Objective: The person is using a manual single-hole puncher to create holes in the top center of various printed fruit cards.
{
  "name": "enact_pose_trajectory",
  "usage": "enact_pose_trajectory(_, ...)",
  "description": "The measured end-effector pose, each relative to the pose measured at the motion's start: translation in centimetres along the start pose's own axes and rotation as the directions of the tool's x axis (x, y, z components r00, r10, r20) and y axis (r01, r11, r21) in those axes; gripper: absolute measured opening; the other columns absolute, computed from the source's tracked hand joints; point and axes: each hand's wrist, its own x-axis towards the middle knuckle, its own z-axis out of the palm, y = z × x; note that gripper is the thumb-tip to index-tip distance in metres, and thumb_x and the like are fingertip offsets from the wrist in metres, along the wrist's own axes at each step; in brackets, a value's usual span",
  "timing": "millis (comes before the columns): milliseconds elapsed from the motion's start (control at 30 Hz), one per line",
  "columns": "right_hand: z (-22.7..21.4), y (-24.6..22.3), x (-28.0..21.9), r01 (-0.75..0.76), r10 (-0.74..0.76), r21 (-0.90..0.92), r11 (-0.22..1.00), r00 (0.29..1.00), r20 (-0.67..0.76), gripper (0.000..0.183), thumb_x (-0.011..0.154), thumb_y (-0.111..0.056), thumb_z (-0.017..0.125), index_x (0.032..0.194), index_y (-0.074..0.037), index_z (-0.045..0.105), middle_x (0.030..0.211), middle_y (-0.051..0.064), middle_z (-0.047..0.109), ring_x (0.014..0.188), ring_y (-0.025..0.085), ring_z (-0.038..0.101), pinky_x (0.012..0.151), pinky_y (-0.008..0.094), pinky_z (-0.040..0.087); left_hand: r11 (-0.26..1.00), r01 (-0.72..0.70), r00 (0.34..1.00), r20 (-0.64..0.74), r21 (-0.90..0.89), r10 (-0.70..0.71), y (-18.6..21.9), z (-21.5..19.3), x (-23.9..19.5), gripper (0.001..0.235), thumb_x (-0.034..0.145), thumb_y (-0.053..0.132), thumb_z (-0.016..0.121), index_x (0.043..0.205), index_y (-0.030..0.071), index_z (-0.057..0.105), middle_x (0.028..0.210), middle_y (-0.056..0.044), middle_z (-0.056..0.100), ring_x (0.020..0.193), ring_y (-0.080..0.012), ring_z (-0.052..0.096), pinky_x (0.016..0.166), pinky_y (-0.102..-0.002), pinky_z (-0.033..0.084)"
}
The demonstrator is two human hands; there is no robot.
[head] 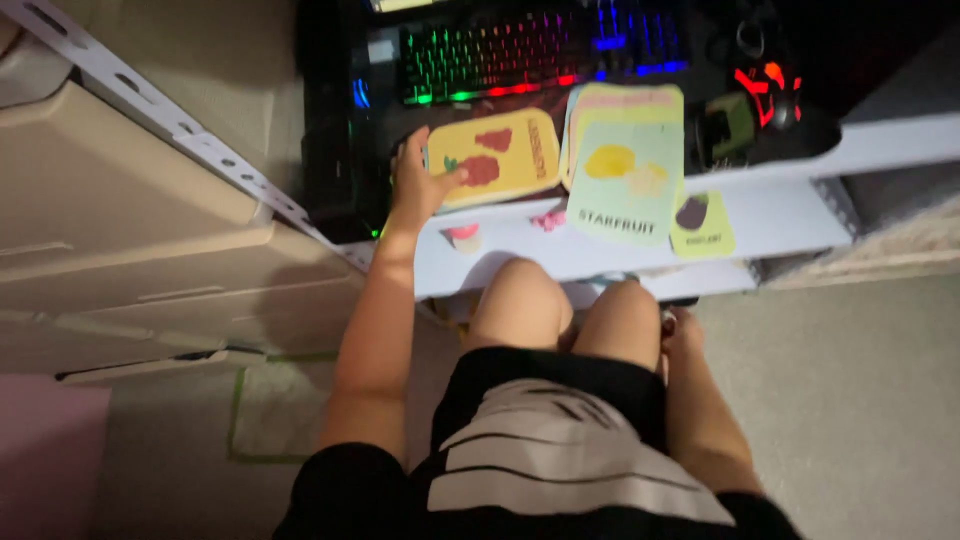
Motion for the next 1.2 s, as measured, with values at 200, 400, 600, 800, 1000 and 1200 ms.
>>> enact_pose_trajectory(200, 0.5, 1.4, -5.3, -0.086, 0.097, 0.164, 0.983, 0.993, -0.065, 0.037, 0.082, -0.041, 0.082, 0.091, -0.013, 0.059, 0.081, 0.003, 0.055, 0.075, 0.023, 0.057, 0.063, 0.038, 0.050, 0.999, 0.033, 0.997, 0.071, -0.011, -0.033, -0.5, 0.4, 0.9, 0.107, 0.065, 0.040, 0.100, 0.153, 0.018, 0.045, 0.143, -0.014, 0.054, 0.127, -0.0437, 0.052, 0.111, -0.050, 0.040)
enact_pose_trajectory(400, 0.0, 0.2, -10.3, 0.007, -0.038, 0.408, 0.913, 0.997, 0.068, 0.024, 0.093, -0.031, 0.070, 0.080, -0.016, 0.058, 0.063, -0.001, 0.041, 0.055, 0.017, 0.045, 0.055, 0.030, 0.045, 0.997, 0.072, 0.995, 0.066, -0.012, -0.071, -1.1, 1.1, 1.8, 0.103, 0.062, 0.040, 0.102, 0.150, 0.023, 0.051, 0.144, -0.005, 0.052, 0.127, -0.0403, 0.050, 0.110, -0.048, 0.040)
enact_pose_trajectory(600, 4.6, -3.7, -16.4, 0.127, -0.241, 0.504, 0.855, 0.956, 0.168, 0.023, 0.094, -0.015, 0.071, 0.089, -0.009, 0.049, 0.083, 0.005, 0.046, 0.064, 0.024, 0.061, 0.085, 0.044, 0.064, 0.973, 0.005, 1.000, 0.029, -0.230, 0.002, -0.3, 0.3, 0.8, 0.087, 0.071, 0.008, 0.097, 0.146, 0.006, 0.054, 0.139, -0.018, 0.051, 0.123, -0.0450, 0.059, 0.109, -0.045, 0.051)
enact_pose_trajectory(800, 3.3, -1.9, -14.9, 0.086, -0.117, 0.144, 0.986, 0.968, 0.223, 0.031, 0.097, -0.026, 0.063, 0.071, -0.015, 0.052, 0.067, 0.004, 0.052, 0.076, 0.026, 0.057, 0.078, 0.042, 0.051, 0.995, -0.056, 0.998, -0.015, -0.080, 0.055, -1.3, 1.3, 1.5, 0.079, 0.070, 0.019, 0.096, 0.140, 0.009, 0.061, 0.136, -0.013, 0.056, 0.117, -0.0375, 0.063, 0.106, -0.045, 0.051)
enact_pose_trajectory(1000, 3.7, -0.9, -13.0, 0.293, -0.286, -0.166, 0.942, 0.956, 0.067, 0.008, 0.093, -0.014, 0.066, 0.091, -0.006, 0.064, 0.075, 0.017, 0.060, 0.065, 0.034, 0.057, 0.055, 0.051, 0.045, 0.993, 0.116, 0.982, 0.149, 0.024, -0.118, 1.7, -0.5, 2.4, 0.089, 0.072, 0.023, 0.096, 0.148, 0.008, 0.053, 0.139, -0.016, 0.050, 0.125, -0.0421, 0.056, 0.109, -0.047, 0.048)
enact_pose_trajectory(1200, 2.4, -1.2, -16.8, 0.323, -0.325, -0.196, 0.926, 0.945, 0.020, 0.016, 0.099, -0.018, 0.063, 0.106, -0.004, 0.066, 0.084, 0.022, 0.068, 0.073, 0.035, 0.066, 0.060, 0.048, 0.053, 0.971, 0.152, 0.920, 0.333, 0.182, -0.207, 3.2, -1.4, 4.9, 0.102, 0.053, 0.032, 0.104, 0.142, 0.005, 0.060, 0.140, -0.025, 0.043, 0.126, -0.0512, 0.053, 0.111, -0.052, 0.045)
